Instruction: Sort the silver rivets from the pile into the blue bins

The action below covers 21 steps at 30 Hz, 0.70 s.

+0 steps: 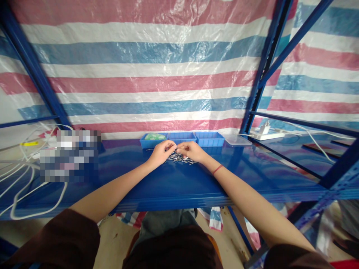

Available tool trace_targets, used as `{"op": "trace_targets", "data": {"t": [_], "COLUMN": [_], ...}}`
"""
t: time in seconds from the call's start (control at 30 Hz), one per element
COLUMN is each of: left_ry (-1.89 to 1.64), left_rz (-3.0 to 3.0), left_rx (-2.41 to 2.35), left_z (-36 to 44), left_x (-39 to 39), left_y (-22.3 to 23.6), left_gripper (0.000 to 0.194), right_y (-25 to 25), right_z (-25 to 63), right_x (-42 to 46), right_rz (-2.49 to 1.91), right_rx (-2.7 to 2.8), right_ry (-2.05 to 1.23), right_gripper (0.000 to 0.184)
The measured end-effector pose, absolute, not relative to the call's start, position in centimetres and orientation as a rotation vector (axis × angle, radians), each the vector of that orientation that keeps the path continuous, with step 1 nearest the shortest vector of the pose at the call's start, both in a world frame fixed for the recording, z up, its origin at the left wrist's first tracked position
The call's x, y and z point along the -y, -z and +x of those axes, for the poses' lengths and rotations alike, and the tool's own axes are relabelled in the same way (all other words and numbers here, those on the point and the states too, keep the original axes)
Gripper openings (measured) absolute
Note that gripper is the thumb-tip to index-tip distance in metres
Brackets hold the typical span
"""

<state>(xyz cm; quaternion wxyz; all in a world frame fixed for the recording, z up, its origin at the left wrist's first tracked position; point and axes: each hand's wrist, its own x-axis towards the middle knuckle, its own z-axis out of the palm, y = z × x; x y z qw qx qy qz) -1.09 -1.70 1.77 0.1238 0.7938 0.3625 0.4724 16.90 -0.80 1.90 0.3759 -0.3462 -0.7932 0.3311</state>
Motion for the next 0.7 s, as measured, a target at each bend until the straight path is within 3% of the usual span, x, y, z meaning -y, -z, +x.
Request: {"op": "trace_targets", "data": {"t": [0.3, 0.7], "left_ry": [-1.415, -1.33], "left_rz": [2.315, 2.325], "left_rx": [-1.024, -1.072], "left_z": [-1.2, -1.7], "left_x": [1.6, 0.5], "left_y": [-1.8, -1.1], "left_gripper": [0.015, 0.013], "right_y": [-1.9, -2.7], "right_z": [17.2, 17.0], "right_x": [0.6, 1.7], "right_rz": [-0.964, -0.95], "right_rx": [1.971, 1.956], "right_ry": [-0.686, -0.117], "right_gripper": [0.036, 0.025]}}
